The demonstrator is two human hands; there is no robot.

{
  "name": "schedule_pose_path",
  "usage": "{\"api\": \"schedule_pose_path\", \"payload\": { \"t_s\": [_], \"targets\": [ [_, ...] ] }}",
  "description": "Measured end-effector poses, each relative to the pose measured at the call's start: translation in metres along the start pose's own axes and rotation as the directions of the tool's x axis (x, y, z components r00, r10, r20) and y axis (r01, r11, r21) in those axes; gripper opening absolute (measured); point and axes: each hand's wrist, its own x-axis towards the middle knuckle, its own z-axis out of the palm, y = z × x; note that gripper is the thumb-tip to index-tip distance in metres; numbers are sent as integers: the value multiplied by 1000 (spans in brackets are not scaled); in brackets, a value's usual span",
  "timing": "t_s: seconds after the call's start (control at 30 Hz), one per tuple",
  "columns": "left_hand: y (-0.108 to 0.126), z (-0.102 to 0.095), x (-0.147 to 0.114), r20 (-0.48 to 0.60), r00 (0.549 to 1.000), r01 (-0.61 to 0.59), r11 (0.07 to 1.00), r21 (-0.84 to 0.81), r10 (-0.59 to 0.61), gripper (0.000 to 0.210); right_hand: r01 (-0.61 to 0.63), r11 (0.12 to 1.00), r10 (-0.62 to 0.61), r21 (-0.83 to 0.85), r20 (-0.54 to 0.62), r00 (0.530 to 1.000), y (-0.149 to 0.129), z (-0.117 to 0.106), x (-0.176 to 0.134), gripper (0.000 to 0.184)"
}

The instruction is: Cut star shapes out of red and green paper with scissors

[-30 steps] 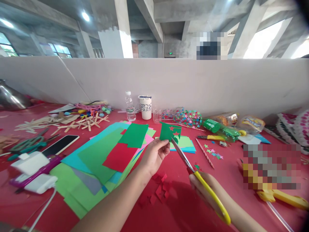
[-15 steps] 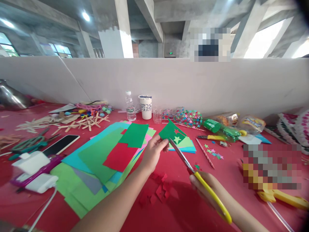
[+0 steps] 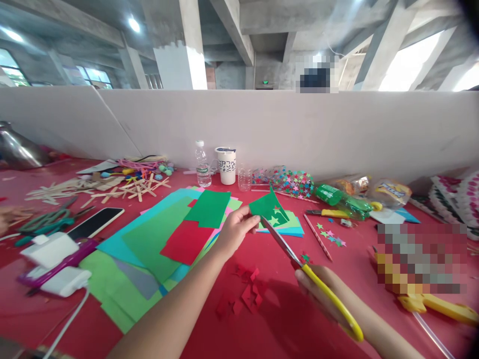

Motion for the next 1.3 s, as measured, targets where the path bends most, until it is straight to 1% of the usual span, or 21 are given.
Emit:
{"api": "schedule_pose_path", "payload": {
  "t_s": [0.1, 0.2, 0.27, 0.33, 0.47, 0.57, 0.83, 1.13, 1.3],
  "targets": [
    [-2, 4, -1, -22, 999, 34, 989, -144, -37, 18, 11, 1000, -11, 23, -22, 1000, -4, 2, -2, 52],
    [-5, 10, -3, -29, 995, 80, 952, -295, -93, 18, 31, 998, -29, 47, -50, 998, -6, 6, -3, 55],
    [-7, 13, -4, -30, 994, 86, 936, -341, -102, 17, 34, 998, -29, 62, -72, 997, -5, 9, -3, 56],
    [-7, 13, -5, -46, 995, 69, 944, -323, -89, 17, 27, 997, -22, 67, -80, 997, -4, 10, -2, 57],
    [-5, 10, -4, -69, 996, 44, 976, -215, -60, 19, 34, 997, -32, 68, -33, 999, -2, 9, 1, 58],
    [-4, 8, -2, -67, 996, 38, 984, -176, -51, 19, 42, 996, -40, 75, -25, 999, -2, 8, 2, 60],
    [-6, 12, -4, -76, 995, 47, 983, -180, -62, 18, 8, 998, -7, 61, -25, 1000, -3, 10, -1, 60],
    [-4, 10, -3, -68, 995, 59, 983, -174, -72, 19, 30, 999, -30, 14, -15, 999, -2, 7, 0, 57],
    [-5, 9, -2, -66, 995, 57, 983, -176, -69, 18, 14, 1000, -14, 0, -21, 1000, -6, 7, -2, 58]
  ]
}}
